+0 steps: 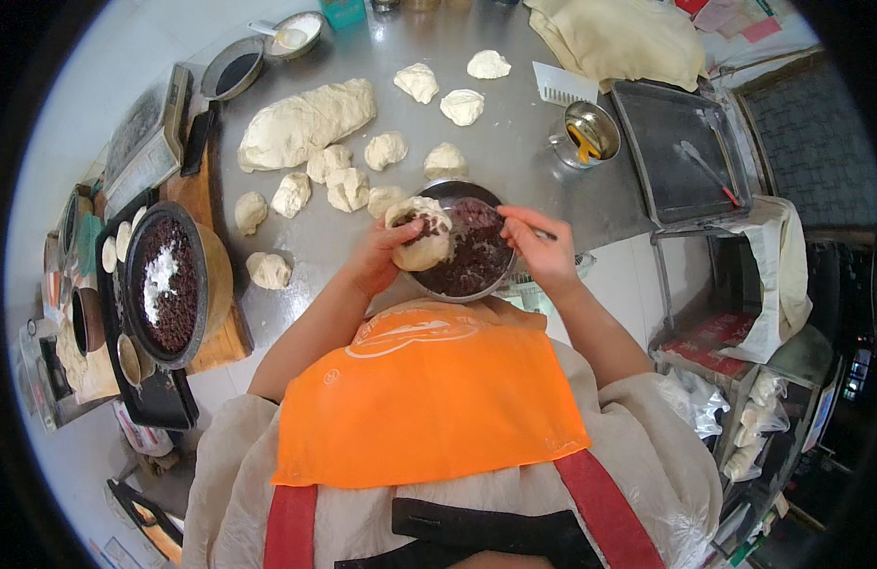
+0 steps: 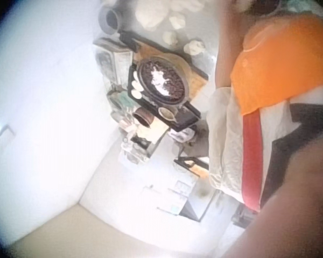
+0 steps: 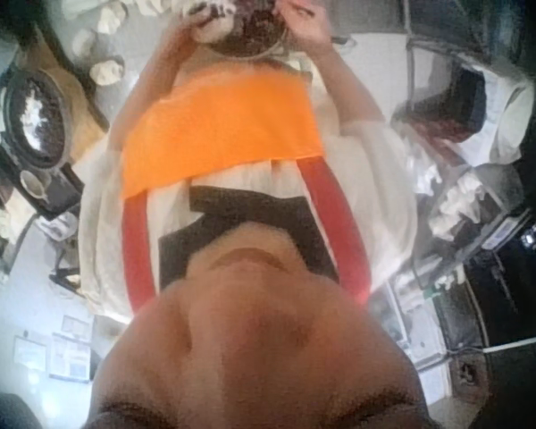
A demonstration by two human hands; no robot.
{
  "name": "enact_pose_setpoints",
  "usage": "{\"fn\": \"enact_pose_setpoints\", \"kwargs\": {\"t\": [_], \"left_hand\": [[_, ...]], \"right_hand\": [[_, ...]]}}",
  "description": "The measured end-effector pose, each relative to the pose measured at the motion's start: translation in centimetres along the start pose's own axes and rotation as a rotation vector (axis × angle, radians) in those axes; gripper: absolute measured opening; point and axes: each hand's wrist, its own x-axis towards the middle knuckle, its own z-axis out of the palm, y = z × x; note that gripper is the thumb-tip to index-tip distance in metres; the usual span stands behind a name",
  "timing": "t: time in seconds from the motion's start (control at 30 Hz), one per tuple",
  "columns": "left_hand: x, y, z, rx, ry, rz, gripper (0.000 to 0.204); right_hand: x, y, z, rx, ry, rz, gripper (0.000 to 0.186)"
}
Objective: The person flattens dough by hand and uses a spoon to place red bean filling in the center. The person then pinches the dough to seal it and places the finished pastries onto a baking tray.
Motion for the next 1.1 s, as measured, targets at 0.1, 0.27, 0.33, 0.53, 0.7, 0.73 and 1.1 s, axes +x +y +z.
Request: {"fn": "enact_pose_setpoints", "kwargs": {"t": [0.1, 0.27, 0.33, 0.53, 0.7, 0.73, 1.1], "left_hand": [[-0.2, 0.0, -0.9, -0.007, 0.164, 0.009, 0.037], [0.3, -0.8, -1.6, -0.001, 0.182, 0.098, 0.037], [0.4, -1.0, -1.6, 0.03, 0.203, 0.108, 0.038], [0.5, -1.9, -1.8, 0.075, 0.196, 0.12, 0.041], [0.1, -1.4, -2.1, 0.012, 0.169, 0.11, 0.038], [0.1, -1.2, -1.9, -0.003, 0.164, 0.108, 0.037], [1.0, -2.7, 1.4, -0.231, 0.242, -0.104, 0.045]], "right_hand": [[-0.9, 3.4, -0.5, -0.463, -0.147, -0.353, 0.016], [-2.2, 5.1, 0.3, -0.608, -0.314, -0.441, 0.014], [-1.9, 5.3, 0.0, -0.573, -0.376, -0.4, 0.013], [-0.5, 5.7, -1.3, -0.311, -0.543, -0.186, 0.017], [1.1, 3.7, -1.9, -0.022, -0.483, 0.511, 0.02], [1.4, 3.8, -2.3, 0.033, -0.464, 0.528, 0.02], [-1.3, 0.1, 3.2, -0.595, 0.007, -0.836, 0.028]]}}
